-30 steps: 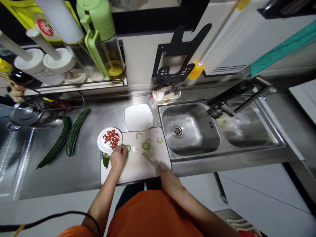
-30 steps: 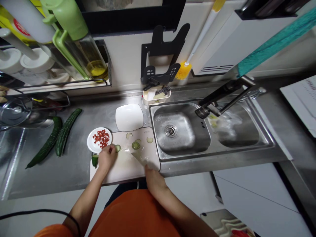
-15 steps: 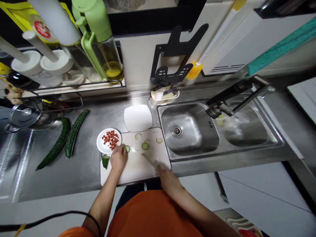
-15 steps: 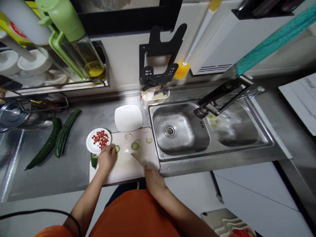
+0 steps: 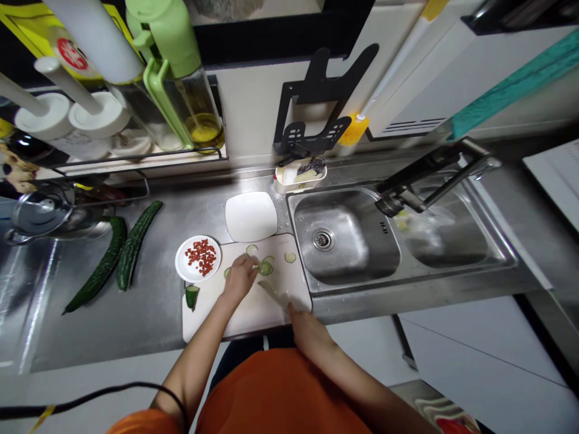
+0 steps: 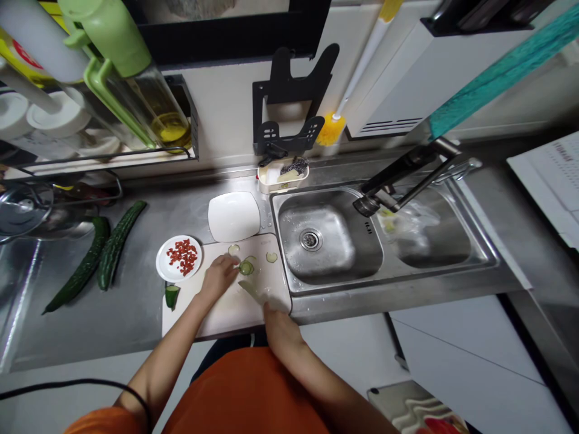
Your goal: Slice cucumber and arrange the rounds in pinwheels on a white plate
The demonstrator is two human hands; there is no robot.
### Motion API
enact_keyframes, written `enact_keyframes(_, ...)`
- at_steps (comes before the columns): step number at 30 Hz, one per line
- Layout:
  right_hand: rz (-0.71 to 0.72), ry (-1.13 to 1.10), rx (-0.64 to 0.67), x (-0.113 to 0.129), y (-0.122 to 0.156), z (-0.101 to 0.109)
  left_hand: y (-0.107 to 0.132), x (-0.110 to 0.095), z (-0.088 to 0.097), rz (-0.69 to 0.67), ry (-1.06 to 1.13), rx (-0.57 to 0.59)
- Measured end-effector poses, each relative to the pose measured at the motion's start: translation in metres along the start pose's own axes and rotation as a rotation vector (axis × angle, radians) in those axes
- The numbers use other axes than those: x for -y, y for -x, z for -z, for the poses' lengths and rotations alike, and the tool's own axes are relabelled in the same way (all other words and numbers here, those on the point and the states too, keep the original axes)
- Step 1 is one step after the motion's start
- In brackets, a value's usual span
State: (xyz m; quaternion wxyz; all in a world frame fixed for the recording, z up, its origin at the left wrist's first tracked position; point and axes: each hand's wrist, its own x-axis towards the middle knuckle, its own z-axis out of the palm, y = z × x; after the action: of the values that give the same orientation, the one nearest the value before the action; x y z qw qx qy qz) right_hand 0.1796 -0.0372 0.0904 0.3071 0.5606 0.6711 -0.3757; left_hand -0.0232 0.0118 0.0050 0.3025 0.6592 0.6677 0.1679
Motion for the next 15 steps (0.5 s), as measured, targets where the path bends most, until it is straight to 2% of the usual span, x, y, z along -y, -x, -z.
enact_keyframes(4,0.001,-0.006,0.008,0.002,0.002,0.006,-0.016,-0.006,-0.002,-0.079,-0.022,0.149)
enact_keyframes(7,-0.007,-0.008,0.018,0.003,0.004,0.009,-0.025,-0.008,-0.003,-0.078,-0.078,0.230)
enact_keyframes(15,-0.009,-0.012,-0.005,0.000,-0.001,0.001,-0.039,-0.008,-0.002,-0.026,-0.129,0.328)
